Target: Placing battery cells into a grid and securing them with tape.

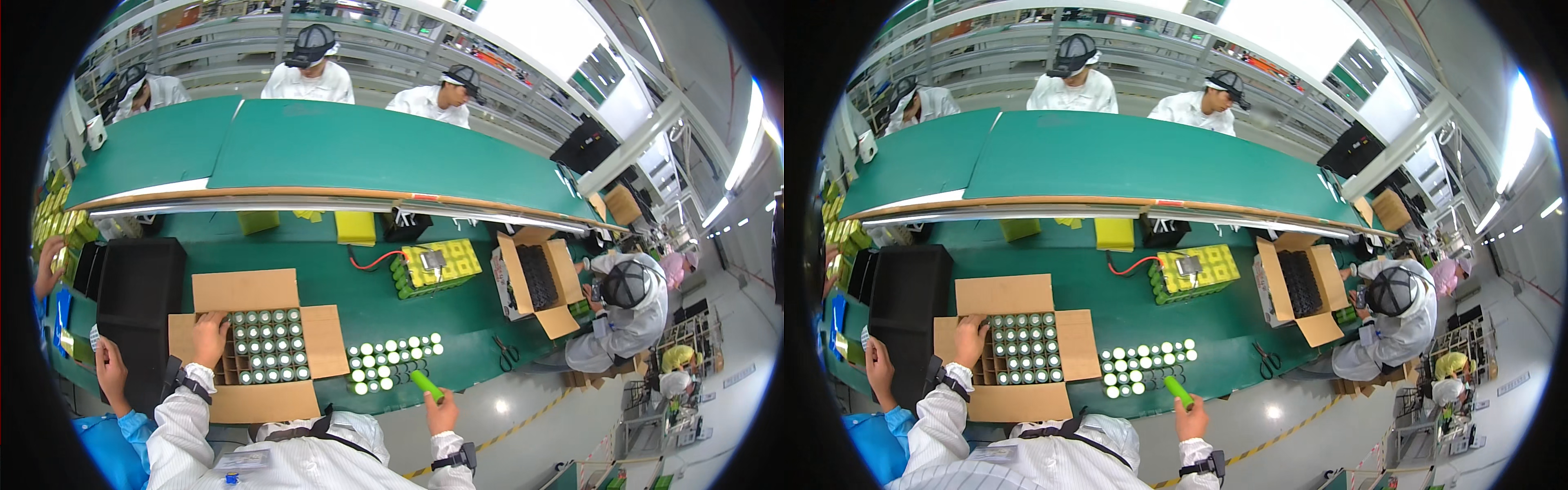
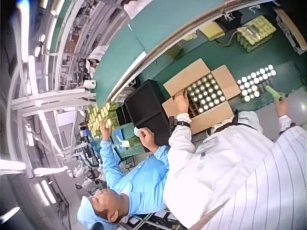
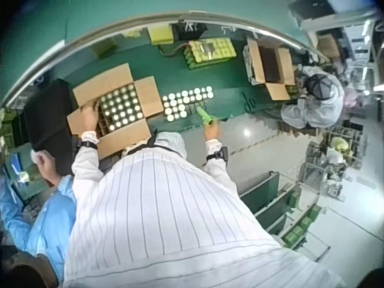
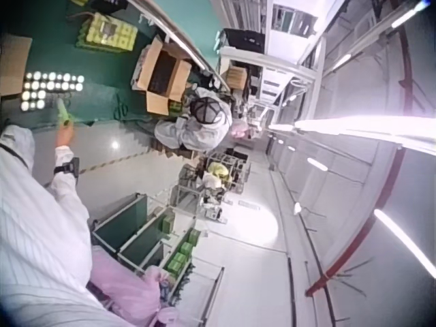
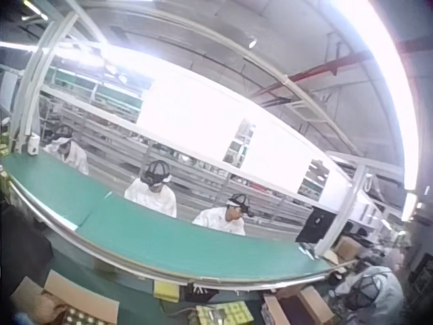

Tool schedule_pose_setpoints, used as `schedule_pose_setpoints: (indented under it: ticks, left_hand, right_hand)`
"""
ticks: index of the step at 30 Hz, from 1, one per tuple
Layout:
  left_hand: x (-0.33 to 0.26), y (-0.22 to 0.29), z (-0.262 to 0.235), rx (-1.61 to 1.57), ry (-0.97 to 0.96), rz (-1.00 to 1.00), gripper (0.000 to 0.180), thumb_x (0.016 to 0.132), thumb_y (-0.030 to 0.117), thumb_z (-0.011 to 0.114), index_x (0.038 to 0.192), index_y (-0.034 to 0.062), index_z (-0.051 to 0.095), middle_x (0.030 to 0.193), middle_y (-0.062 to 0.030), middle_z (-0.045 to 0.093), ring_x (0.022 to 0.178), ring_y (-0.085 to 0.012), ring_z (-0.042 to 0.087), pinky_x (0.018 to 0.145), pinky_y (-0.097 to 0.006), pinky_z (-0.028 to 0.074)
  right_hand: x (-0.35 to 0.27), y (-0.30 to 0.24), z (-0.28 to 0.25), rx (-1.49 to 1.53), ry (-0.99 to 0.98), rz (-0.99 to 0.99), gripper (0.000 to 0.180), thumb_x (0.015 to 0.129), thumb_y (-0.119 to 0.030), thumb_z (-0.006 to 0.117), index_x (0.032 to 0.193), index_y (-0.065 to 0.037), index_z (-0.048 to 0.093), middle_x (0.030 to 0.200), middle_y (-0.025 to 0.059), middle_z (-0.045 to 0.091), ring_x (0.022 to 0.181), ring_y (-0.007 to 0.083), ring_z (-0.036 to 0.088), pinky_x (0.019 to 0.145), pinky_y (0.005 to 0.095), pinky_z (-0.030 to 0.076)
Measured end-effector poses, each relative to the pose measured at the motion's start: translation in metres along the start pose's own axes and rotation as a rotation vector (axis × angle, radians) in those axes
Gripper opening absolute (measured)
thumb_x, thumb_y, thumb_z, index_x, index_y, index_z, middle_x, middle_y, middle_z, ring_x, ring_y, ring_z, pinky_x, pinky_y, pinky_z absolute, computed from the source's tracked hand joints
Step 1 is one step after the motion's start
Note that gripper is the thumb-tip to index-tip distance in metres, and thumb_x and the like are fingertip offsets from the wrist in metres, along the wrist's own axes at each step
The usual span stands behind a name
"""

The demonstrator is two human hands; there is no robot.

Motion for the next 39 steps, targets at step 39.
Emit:
schedule_pose_setpoints:
  ticks: [39]
  left_hand:
    - [0.015,0.002,0.032,0.405,-0.286,0.104,0.036,0.057,0.007,0.081,0.09,0.003,0.067,0.098,-0.0148,0.059,0.099,-0.0337,0.056,0.083,-0.044,0.048]
  right_hand:
    - [0.037,0.043,0.195,-0.087,-0.963,0.164,0.033,0.082,-0.024,0.062,0.092,0.008,0.062,0.073,0.0166,0.067,0.059,0.0259,0.067,0.056,0.0372,0.054]
Point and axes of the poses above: each hand's wrist, its own x-axis towards the middle knuckle, its own z-axis out of the palm, y = z × x, the point moved 9 cm from there along x, towards the middle knuckle
